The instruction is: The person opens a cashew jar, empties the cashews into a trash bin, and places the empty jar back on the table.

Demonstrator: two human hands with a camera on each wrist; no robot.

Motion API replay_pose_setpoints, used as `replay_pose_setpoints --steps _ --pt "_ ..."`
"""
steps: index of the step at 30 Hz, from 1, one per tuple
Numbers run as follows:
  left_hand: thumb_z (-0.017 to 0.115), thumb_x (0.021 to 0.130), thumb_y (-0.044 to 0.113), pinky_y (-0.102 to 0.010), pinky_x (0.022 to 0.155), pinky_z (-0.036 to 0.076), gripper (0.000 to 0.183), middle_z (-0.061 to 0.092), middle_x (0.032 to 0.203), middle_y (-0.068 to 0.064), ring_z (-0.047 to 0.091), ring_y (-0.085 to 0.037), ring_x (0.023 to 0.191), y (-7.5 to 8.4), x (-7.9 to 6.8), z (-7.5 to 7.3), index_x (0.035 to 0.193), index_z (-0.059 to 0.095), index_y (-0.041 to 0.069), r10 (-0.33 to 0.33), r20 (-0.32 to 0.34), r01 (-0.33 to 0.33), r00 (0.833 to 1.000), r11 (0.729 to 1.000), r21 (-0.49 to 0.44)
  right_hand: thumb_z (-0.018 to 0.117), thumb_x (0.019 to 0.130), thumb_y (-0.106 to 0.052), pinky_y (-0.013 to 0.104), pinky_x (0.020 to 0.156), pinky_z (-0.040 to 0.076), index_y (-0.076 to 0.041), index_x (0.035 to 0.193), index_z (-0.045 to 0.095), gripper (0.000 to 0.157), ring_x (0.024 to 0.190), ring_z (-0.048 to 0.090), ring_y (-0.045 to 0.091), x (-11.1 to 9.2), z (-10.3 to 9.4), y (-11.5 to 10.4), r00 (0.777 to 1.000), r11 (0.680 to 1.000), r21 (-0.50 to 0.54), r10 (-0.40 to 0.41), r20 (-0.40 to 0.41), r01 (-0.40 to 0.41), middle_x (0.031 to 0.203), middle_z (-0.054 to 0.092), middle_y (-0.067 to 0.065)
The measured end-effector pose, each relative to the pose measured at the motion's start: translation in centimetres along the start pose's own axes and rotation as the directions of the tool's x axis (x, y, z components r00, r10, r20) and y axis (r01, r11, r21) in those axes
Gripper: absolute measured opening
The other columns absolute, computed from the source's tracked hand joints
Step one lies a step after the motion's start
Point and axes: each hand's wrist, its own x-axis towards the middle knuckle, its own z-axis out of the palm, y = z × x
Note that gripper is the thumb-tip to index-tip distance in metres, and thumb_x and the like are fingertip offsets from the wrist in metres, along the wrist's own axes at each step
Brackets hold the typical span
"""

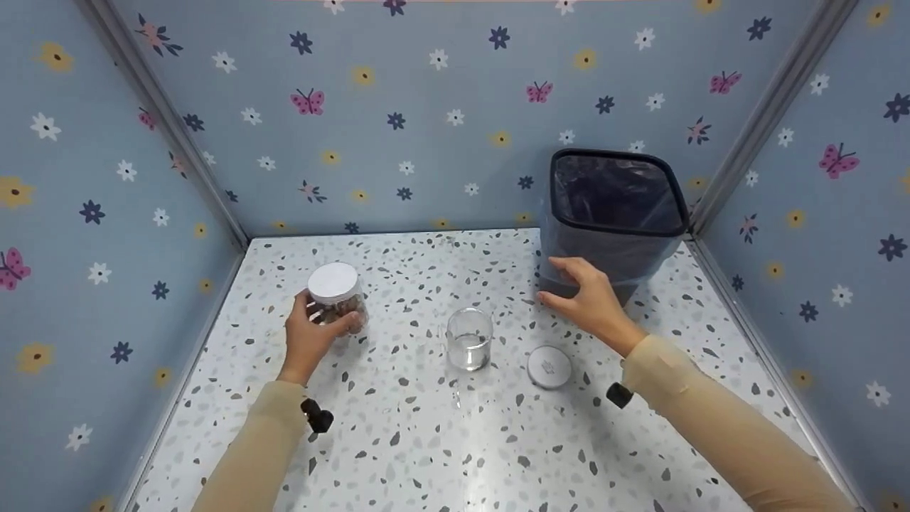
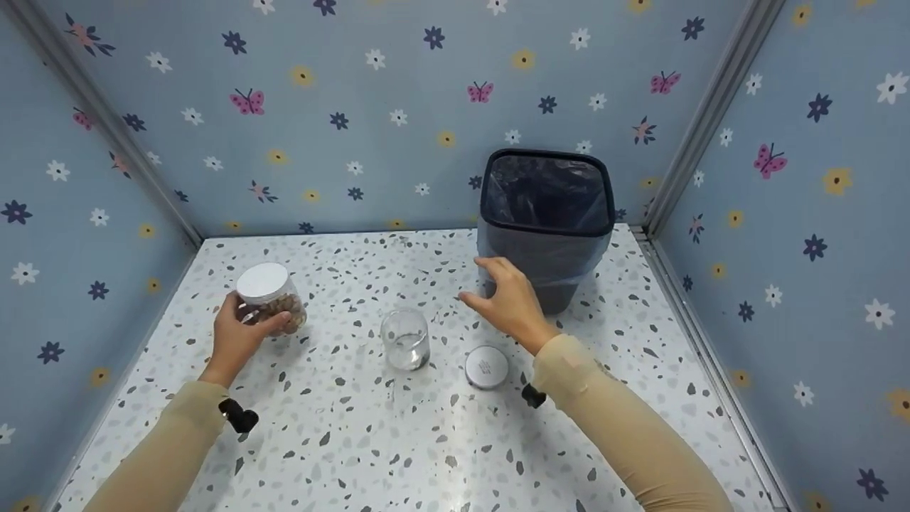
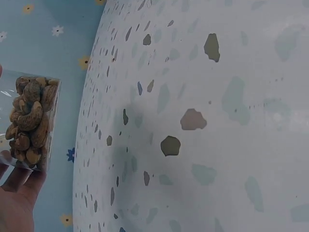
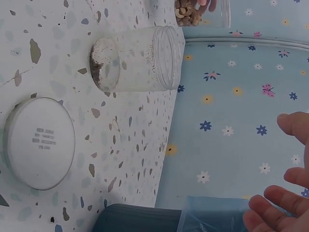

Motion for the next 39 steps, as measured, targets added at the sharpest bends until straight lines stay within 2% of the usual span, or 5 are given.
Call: replay_pose_setpoints --steps 7,14,23,31,39 --pt "0.095 0.087 0.023 -0.052 0.117 0.052 0.091 0.053 0.155 -0.019 0.057 -0.037 0.139 1.3 -0.4 1.3 0.160 0.044 0.004 0.060 0.045 -0.059 0.997 0.998 -0.018 0.092 0.089 -0.018 0.055 0.116 0.054 0.003 0.148 0.062 0.069 0.137 0.062 0.042 0.2 0.3 -0.5 1.000 1.000 -0.007 0.001 0.021 -0.001 0.146 0.065 0.024" --pt "0.094 0.088 0.024 -0.051 0.120 0.051 0.089 0.053 0.154 -0.017 0.057 -0.034 0.138 2.5 -0.7 2.4 0.160 0.045 0.004 0.086 0.092 -0.085 0.992 0.996 -0.015 0.094 0.087 -0.021 0.058 0.115 0.053 0.003 0.150 0.061 0.076 0.138 0.061 0.041 0.3 0.3 -0.7 0.999 1.000 0.009 -0.023 0.025 0.023 0.147 0.064 0.023" --pt "0.096 0.085 0.023 -0.053 0.113 0.054 0.088 0.058 0.151 -0.017 0.059 -0.033 0.135 4.0 -0.9 3.4 0.158 0.050 0.005 0.119 0.119 -0.121 0.986 0.993 0.011 0.094 0.087 -0.020 0.050 0.117 0.054 0.002 0.151 0.060 0.075 0.141 0.060 0.039 0.9 0.5 -1.5 0.998 0.998 0.037 -0.042 0.042 0.041 0.149 0.063 0.021" --pt "0.096 0.085 0.022 -0.053 0.112 0.055 0.089 0.059 0.151 -0.016 0.059 -0.032 0.134 5.3 -1.1 4.3 0.160 0.050 0.007 0.156 0.188 -0.163 0.970 0.987 0.019 0.096 0.084 -0.021 0.049 0.116 0.055 0.001 0.151 0.060 0.079 0.139 0.062 0.037 1.3 0.5 -2.1 0.996 0.997 0.062 -0.059 0.063 0.055 0.149 0.063 0.020" --pt "0.096 0.084 0.023 -0.055 0.112 0.054 0.089 0.060 0.149 -0.015 0.061 -0.033 0.131 6.7 -1.3 5.2 0.160 0.050 0.010 0.147 0.273 -0.152 0.951 0.988 -0.001 0.096 0.085 -0.024 0.052 0.113 0.057 -0.001 0.153 0.059 0.080 0.131 0.065 0.037 1.6 0.6 -2.4 0.988 0.993 0.051 -0.112 0.110 0.107 0.151 0.063 0.019"
